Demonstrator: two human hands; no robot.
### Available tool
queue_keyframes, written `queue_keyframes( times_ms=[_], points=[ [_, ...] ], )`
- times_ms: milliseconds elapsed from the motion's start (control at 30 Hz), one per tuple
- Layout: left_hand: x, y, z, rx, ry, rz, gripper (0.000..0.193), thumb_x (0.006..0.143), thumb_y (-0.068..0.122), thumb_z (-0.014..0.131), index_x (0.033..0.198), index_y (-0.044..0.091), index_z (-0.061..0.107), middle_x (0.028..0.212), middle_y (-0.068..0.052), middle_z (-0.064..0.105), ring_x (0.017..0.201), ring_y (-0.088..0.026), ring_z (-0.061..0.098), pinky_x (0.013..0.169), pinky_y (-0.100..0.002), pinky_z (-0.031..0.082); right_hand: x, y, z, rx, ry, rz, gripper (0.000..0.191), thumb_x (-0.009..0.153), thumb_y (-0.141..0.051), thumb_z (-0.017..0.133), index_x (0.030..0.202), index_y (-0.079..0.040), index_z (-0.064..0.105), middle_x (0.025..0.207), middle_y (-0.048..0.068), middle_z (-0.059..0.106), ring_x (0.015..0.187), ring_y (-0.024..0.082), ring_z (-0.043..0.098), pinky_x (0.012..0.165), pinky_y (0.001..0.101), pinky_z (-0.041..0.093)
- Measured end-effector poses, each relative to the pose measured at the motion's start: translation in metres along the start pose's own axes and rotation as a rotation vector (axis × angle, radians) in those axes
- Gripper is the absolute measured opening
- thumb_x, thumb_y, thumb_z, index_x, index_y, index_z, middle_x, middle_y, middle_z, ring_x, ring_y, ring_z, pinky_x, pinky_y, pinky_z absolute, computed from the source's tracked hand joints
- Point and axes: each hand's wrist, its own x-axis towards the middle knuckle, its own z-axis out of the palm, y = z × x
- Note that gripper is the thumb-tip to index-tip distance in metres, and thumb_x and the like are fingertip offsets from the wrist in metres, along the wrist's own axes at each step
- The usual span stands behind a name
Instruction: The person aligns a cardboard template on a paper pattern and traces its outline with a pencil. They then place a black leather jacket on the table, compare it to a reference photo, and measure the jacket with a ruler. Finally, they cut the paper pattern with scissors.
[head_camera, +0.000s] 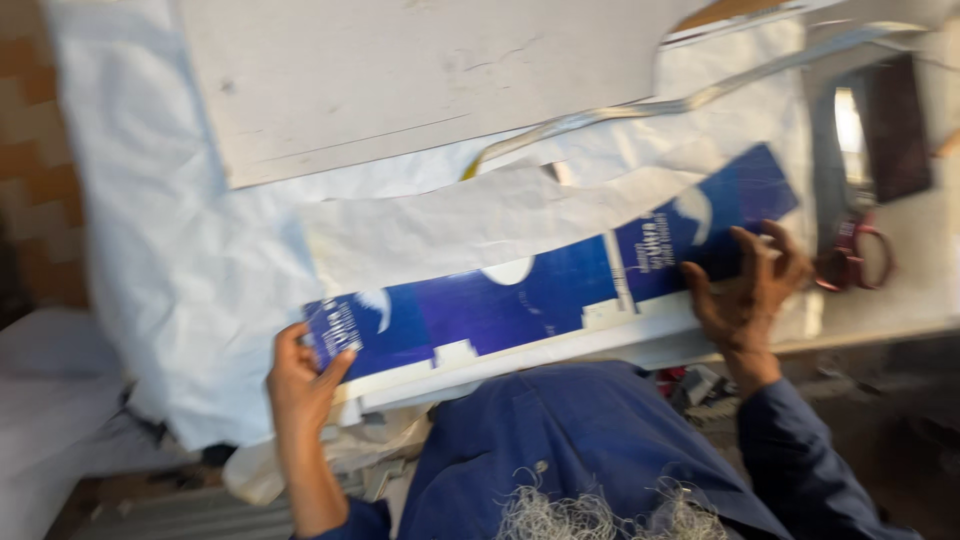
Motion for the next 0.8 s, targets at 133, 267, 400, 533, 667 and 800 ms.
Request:
queue_keyframes(
  times_ms=[133,267,400,533,667,800],
  points=[
    [0.004,-0.001,-0.009,0.237,0.037,-0.028,0.067,0.069,0.017,0.092,0.128,0.01,0.06,0.079,-0.005,0.064,0.067,-0.015,0.061,0.061,-0.031,0.052,-0.008,0.01,0.008,0.168,0.032,-0.055,0.059,0.1,-0.045,0.081,0.139,-0.01,0.054,0.15,0.018,0.039,0.14,0.037,0.03,0.117,0.054,0.028],
    [0.003,0.013,-0.014,0.313,0.032,-0.096,0.067,0.066,0.018,0.092,0.125,0.012,0.061,0.073,-0.001,0.065,0.065,-0.015,0.063,0.063,-0.032,0.052,-0.01,0.024,0.016,-0.12,0.004,-0.139,0.06,0.103,-0.054,0.074,0.141,-0.012,0.054,0.152,0.013,0.039,0.145,0.029,0.032,0.124,0.0507,0.026],
    [0.001,0.026,-0.011,0.323,0.028,-0.128,0.066,0.065,0.018,0.092,0.124,0.013,0.061,0.072,-0.001,0.065,0.065,-0.016,0.063,0.063,-0.033,0.052,-0.012,0.026,0.017,-0.074,-0.001,-0.079,0.056,0.101,-0.055,0.073,0.136,-0.014,0.055,0.149,0.013,0.04,0.145,0.033,0.031,0.123,0.0518,0.026],
    [0.0,0.029,-0.009,0.365,0.034,-0.139,0.067,0.066,0.019,0.091,0.124,0.012,0.059,0.073,-0.001,0.066,0.066,-0.016,0.065,0.065,-0.033,0.053,-0.012,0.02,0.015,-0.03,0.006,-0.084,0.054,0.101,-0.052,0.074,0.138,-0.015,0.06,0.152,0.013,0.042,0.144,0.032,0.032,0.122,0.0518,0.026],
    [-0.003,0.029,-0.006,0.448,0.056,-0.073,0.071,0.068,0.02,0.092,0.127,0.009,0.055,0.075,-0.005,0.064,0.067,-0.021,0.063,0.067,-0.037,0.051,-0.01,0.016,0.012,-0.096,-0.021,-0.083,0.051,0.102,-0.048,0.08,0.139,-0.016,0.063,0.152,0.011,0.043,0.146,0.032,0.03,0.125,0.0508,0.026],
    [-0.009,0.027,-0.004,0.419,0.092,-0.068,0.071,0.069,0.019,0.09,0.13,0.009,0.054,0.077,-0.005,0.065,0.068,-0.021,0.064,0.069,-0.037,0.051,-0.011,0.017,0.01,-0.086,-0.052,-0.075,0.05,0.1,-0.042,0.08,0.136,-0.012,0.064,0.151,0.014,0.041,0.147,0.035,0.028,0.124,0.0546,0.024]
  ],
)
